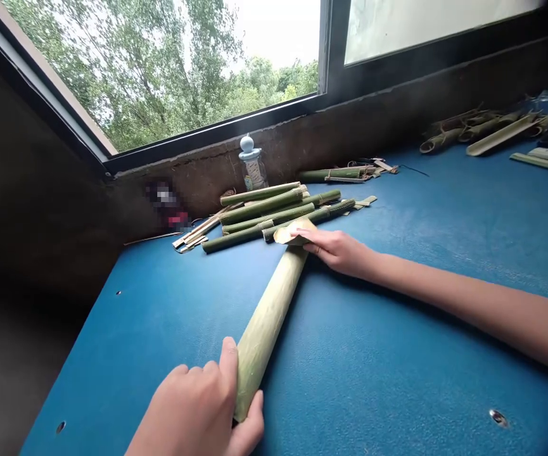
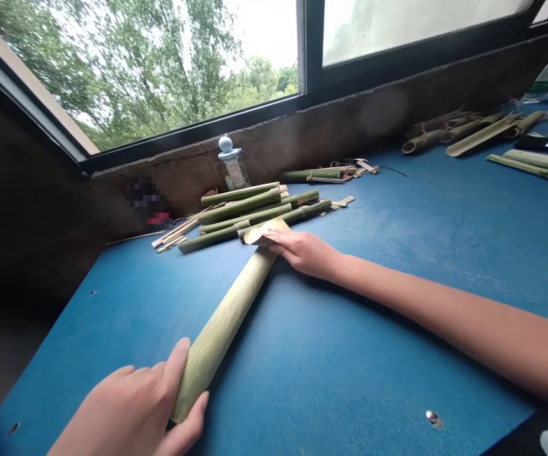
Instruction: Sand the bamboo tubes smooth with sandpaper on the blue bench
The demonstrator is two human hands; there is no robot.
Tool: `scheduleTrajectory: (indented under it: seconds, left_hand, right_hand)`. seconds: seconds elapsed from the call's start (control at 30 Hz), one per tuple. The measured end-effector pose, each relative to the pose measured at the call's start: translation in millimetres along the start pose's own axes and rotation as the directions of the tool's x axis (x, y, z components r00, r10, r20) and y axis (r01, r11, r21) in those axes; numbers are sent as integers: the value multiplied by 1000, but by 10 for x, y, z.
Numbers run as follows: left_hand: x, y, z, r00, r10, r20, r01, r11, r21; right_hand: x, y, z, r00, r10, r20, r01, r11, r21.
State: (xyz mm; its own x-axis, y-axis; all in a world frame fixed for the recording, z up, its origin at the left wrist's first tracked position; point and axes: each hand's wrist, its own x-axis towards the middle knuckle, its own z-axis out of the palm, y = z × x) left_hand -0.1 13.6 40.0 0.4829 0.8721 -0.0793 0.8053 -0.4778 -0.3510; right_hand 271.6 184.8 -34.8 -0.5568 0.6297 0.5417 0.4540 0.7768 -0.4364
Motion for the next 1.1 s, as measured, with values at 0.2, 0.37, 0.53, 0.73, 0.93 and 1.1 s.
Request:
scheduleTrajectory:
  seconds: [0.2, 0.37, 0.53, 0.73, 0.93, 1.1]
  left_hand:
    - [-66, 23, 67, 982, -13, -191, 48, 982, 182]
    - [24, 137, 117, 946, 41, -321, 15, 985, 171]
    - [102, 80, 85, 965, 57, -257, -132, 950, -284]
    - [118, 22, 15, 987, 126, -101, -155, 914, -376]
    - [141, -38, 28, 972, 209, -108, -232, 928, -290]
    - [159, -8, 59, 960, 241, -141, -268, 938, -220]
  right_hand:
    - [66, 102, -16, 1000, 1, -9, -1, 999, -38]
    - [137, 194, -61, 981, 192, -24, -191, 981, 33]
    - [39, -20, -3, 998, -54, 13, 52, 994, 101]
    - [44, 63, -19, 999, -31, 39, 24, 987, 156]
    - [27, -30, 31, 979, -186, 84, 164, 963, 214]
    - [54, -56, 19, 999, -48, -6, 49, 994, 96]
